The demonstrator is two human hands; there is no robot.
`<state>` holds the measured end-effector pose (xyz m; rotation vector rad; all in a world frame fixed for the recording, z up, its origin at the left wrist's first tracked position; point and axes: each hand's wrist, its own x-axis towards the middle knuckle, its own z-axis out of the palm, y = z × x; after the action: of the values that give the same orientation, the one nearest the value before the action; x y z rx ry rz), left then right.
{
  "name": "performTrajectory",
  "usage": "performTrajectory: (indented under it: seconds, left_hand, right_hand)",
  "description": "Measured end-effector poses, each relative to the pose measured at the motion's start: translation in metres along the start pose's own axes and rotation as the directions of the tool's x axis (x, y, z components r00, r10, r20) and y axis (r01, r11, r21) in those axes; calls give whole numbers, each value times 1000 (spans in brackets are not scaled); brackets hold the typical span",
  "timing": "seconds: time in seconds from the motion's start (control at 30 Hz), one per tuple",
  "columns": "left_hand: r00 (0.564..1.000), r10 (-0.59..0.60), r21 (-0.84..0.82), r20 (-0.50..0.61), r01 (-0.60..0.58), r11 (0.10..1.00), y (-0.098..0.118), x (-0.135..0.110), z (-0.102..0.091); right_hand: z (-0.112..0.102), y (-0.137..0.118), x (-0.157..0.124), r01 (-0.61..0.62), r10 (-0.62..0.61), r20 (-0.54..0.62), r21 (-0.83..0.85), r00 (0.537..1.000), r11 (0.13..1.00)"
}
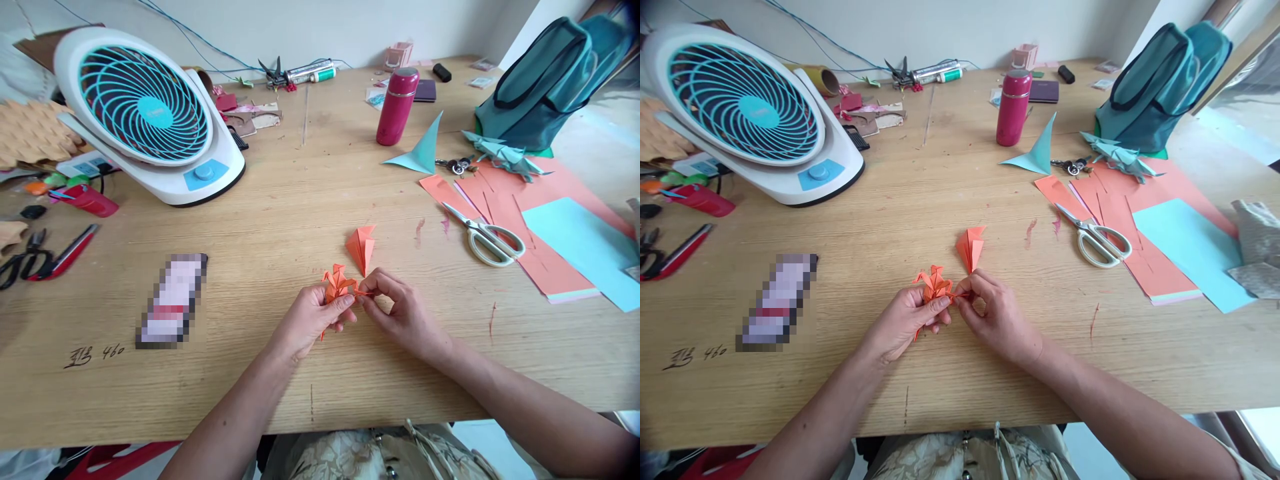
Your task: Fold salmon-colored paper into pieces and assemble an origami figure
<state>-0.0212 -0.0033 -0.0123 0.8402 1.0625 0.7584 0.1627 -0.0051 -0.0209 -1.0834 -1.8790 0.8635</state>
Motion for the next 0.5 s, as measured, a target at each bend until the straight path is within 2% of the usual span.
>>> performTrajectory:
  seconds: [0.37,0.5]
  left_hand:
    - [997,-37,-38,65,39,999,-1,0,-5]
    - [998,-35,-39,47,37,999,-2,2,-6]
  right_hand:
    - [3,1,-4,145,-150,-47,-83,988,986]
    - [4,3,-4,147,-152,-57,-76,987,986]
